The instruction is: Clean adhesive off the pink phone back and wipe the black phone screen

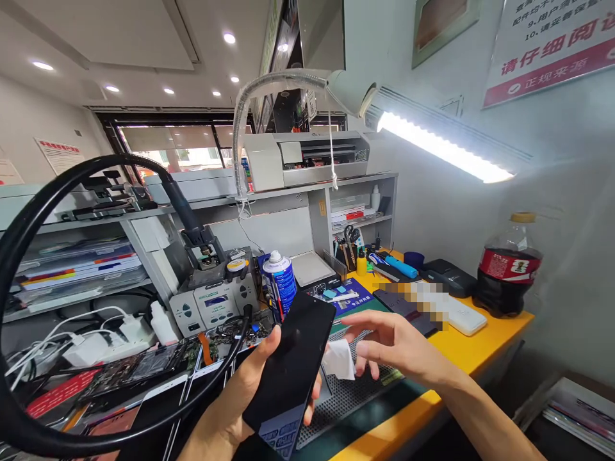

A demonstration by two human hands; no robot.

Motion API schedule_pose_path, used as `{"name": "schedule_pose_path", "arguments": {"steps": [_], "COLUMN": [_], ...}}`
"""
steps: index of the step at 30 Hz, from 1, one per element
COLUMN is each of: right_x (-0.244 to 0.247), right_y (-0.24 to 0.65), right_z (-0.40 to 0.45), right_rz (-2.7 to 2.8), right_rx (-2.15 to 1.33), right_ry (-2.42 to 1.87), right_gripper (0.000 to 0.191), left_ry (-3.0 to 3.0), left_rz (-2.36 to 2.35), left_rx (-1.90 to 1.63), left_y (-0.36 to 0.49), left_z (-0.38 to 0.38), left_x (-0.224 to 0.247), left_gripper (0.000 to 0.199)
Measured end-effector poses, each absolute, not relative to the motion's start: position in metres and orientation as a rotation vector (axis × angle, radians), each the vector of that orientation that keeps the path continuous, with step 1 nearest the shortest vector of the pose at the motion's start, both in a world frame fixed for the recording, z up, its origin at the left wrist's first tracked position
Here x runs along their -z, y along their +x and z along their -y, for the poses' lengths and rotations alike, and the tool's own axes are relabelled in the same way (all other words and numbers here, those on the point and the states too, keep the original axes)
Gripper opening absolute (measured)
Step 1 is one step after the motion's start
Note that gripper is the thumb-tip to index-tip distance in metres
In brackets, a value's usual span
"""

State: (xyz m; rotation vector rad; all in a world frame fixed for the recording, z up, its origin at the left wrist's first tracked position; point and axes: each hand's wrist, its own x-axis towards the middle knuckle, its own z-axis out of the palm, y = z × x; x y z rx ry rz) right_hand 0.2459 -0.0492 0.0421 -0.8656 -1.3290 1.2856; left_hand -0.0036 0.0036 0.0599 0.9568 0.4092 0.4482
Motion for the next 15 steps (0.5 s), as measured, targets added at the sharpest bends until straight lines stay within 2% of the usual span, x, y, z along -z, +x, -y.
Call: {"name": "schedule_pose_path", "arguments": {"steps": [3,15], "right_x": [-0.039,-0.037], "right_y": [0.253,0.248], "right_z": [0.053,0.07], "right_rz": [1.21,1.029], "right_rx": [-1.248,-1.452], "right_ry": [-0.844,-0.591], "right_gripper": [0.021,0.024], "left_ry": [0.957,0.939], "left_rz": [-0.386,-0.289], "left_rx": [-0.495,-0.408], "left_y": [-0.003,-0.002], "left_z": [-0.003,-0.008], "left_x": [-0.061,-0.05], "left_gripper": [0.077,0.075]}}
